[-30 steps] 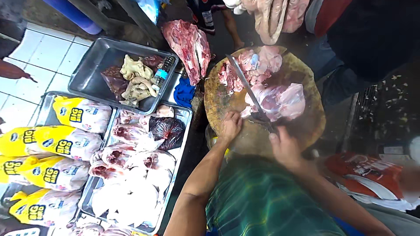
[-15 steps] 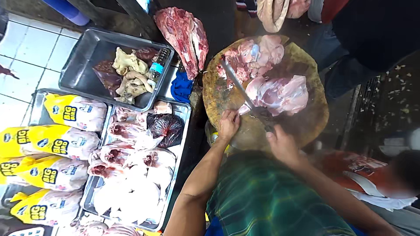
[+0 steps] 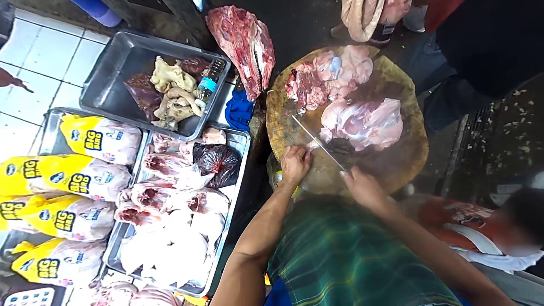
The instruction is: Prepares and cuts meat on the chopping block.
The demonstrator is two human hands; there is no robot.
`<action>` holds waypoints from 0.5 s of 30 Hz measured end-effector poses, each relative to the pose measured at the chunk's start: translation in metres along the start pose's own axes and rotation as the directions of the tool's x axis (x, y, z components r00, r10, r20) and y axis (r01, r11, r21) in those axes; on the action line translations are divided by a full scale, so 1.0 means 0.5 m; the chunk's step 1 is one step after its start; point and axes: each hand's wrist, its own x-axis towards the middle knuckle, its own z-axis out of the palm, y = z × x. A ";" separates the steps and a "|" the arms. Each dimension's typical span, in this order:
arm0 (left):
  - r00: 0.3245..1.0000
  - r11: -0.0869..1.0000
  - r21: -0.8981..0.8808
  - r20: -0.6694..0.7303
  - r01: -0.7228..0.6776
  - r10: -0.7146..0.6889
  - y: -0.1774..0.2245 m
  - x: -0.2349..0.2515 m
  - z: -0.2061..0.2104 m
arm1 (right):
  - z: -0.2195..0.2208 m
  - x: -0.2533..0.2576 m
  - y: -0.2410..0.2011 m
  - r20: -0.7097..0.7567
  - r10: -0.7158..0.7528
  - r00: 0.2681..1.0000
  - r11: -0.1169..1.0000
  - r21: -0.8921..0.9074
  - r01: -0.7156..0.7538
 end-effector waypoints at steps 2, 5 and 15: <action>1.000 1.000 0.008 0.016 -0.009 0.009 -0.003 0.003 -0.004 | -0.023 0.006 -0.001 0.063 0.094 0.994 0.996 -0.012 -0.094; 0.999 0.998 -0.047 0.019 0.042 -0.041 -0.006 -0.012 -0.025 | -0.058 -0.031 -0.017 -0.088 0.053 0.995 0.997 0.066 -0.047; 0.999 0.999 0.024 0.016 0.043 -0.044 -0.009 -0.014 -0.017 | -0.023 -0.005 -0.008 0.072 0.093 0.993 0.995 -0.023 -0.092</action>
